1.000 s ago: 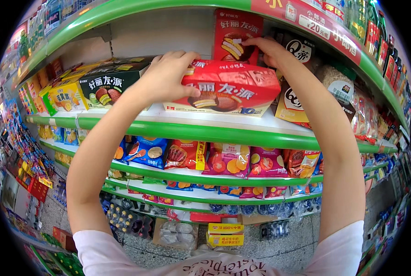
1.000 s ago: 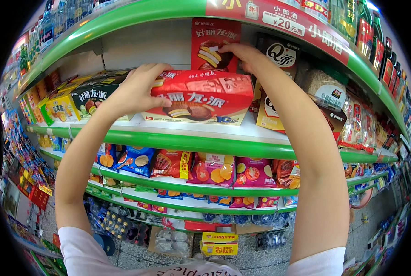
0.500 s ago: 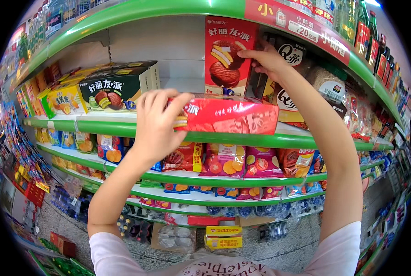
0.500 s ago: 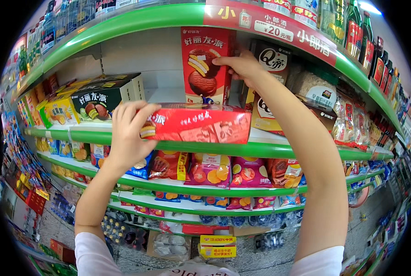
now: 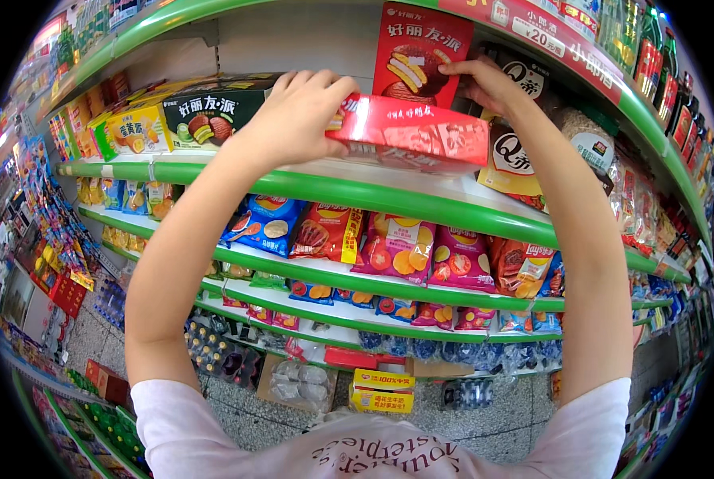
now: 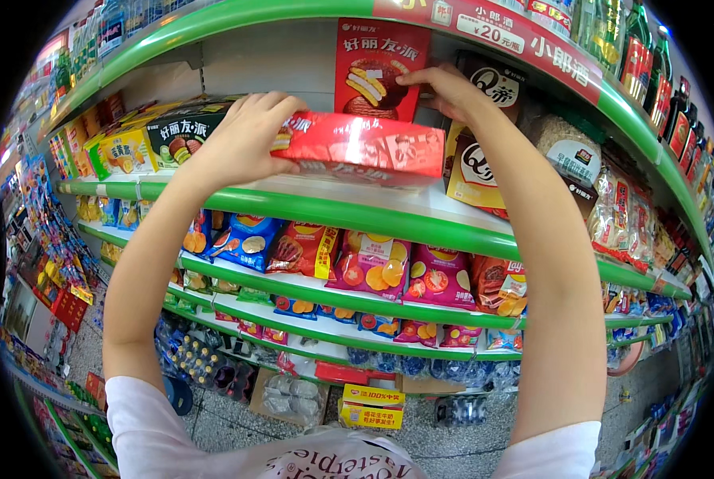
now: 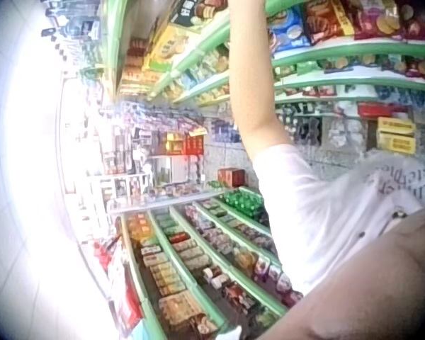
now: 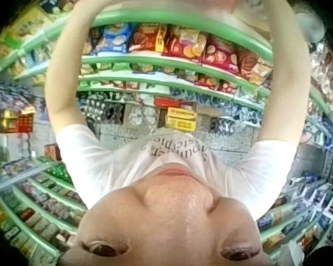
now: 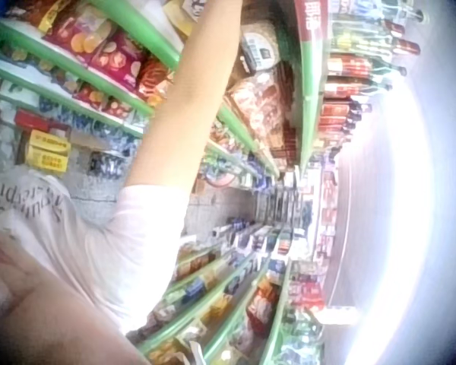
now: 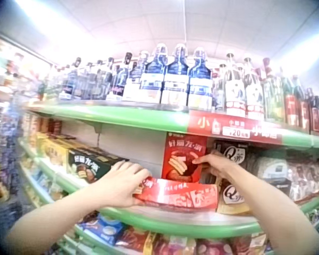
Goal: The person restocks a convenience store shelf by picking up boxes of snacks and cans of chips from the floor and placing them onto the shelf. They arrange the items by type and brand, filling empty spaces and aligning the products neatly.
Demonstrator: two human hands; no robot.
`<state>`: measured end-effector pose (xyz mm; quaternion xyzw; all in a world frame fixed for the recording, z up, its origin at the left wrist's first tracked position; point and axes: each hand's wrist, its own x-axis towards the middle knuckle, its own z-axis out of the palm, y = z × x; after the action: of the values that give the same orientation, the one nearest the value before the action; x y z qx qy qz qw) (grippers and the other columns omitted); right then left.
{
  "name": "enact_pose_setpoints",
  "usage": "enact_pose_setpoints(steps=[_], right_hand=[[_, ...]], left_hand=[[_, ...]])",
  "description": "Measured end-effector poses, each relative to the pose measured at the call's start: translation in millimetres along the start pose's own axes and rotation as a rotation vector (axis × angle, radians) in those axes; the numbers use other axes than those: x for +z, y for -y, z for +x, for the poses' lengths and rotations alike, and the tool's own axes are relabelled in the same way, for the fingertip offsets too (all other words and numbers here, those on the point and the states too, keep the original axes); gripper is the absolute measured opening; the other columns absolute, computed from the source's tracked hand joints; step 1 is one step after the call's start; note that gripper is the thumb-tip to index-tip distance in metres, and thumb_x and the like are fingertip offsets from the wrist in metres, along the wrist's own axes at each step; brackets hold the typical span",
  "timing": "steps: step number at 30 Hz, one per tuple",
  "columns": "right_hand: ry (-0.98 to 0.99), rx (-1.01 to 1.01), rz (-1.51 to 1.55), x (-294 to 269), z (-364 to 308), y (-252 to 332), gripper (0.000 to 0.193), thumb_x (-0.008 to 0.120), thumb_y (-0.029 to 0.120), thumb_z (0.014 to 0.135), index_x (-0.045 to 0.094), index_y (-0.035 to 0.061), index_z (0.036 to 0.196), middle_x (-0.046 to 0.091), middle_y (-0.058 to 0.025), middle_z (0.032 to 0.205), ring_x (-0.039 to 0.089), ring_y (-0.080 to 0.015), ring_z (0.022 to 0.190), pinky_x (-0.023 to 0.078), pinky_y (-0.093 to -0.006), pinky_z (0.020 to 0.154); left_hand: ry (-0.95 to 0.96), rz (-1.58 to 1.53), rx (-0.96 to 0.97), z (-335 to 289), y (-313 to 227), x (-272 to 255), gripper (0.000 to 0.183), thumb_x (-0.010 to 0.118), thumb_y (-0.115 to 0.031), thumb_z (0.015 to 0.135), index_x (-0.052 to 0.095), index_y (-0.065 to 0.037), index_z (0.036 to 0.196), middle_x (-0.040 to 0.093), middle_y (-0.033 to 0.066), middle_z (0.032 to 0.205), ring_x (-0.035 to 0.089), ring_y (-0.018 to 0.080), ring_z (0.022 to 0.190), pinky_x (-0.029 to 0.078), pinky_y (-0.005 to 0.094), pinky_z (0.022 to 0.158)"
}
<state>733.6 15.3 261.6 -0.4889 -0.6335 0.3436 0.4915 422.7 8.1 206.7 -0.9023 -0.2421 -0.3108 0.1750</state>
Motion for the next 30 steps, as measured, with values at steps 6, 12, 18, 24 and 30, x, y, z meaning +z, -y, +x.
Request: enact_pose_setpoints(steps=[6,12,18,24,30], right_hand=[[-0.159,0.005,0.195,-6,49,-48,0.050,0.069,0.030,0.082,0.052,0.0035,0.120,0.057,-0.0112,0.118,0.054,-0.0246,0.107,0.042,-0.0419,0.091],[-0.146,0.007,0.059,1,55,-55,0.061,0.060,0.043,0.088,0.041,0.0045,0.131,0.056,-0.0139,0.121,0.054,-0.0260,0.110,0.044,-0.0502,0.090],[-0.062,0.121,0.050,-8,55,-44,0.058,0.062,0.037,0.088,0.039,0.0064,0.132,0.051,-0.0141,0.126,0.052,-0.0272,0.113,0.046,-0.0559,0.086],[0.072,0.165,-0.012,-13,41,-27,0.060,0.063,0.035,0.087,0.039,0.0053,0.133,0.049,-0.0147,0.130,0.050,-0.0273,0.117,0.045,-0.0546,0.089],[0.139,0.076,-0.035,-14,45,-35,0.062,0.064,0.031,0.087,0.033,0.0062,0.135,0.045,-0.0139,0.133,0.047,-0.0254,0.121,0.048,-0.0488,0.091]], left_hand=[[0.076,-0.105,-0.009,16,10,3,0.066,0.076,-0.018,0.065,0.048,-0.004,0.123,0.053,0.0185,0.119,0.048,0.0382,0.112,0.039,0.0428,0.096],[0.038,-0.154,0.010,10,10,5,0.066,0.074,-0.016,0.068,0.046,-0.005,0.126,0.051,0.0199,0.123,0.045,0.0397,0.116,0.036,0.0445,0.099],[0.007,-0.158,0.032,6,8,5,0.064,0.074,-0.013,0.068,0.046,-0.004,0.126,0.052,0.0172,0.122,0.046,0.0376,0.114,0.037,0.0422,0.098],[-0.005,-0.164,0.033,4,0,-3,0.063,0.075,-0.010,0.066,0.048,-0.003,0.122,0.054,0.0157,0.118,0.047,0.0360,0.113,0.038,0.0406,0.097],[-0.017,-0.114,0.033,5,2,1,0.061,0.076,-0.013,0.067,0.048,-0.002,0.121,0.054,0.0167,0.118,0.048,0.0350,0.113,0.040,0.0391,0.095]])
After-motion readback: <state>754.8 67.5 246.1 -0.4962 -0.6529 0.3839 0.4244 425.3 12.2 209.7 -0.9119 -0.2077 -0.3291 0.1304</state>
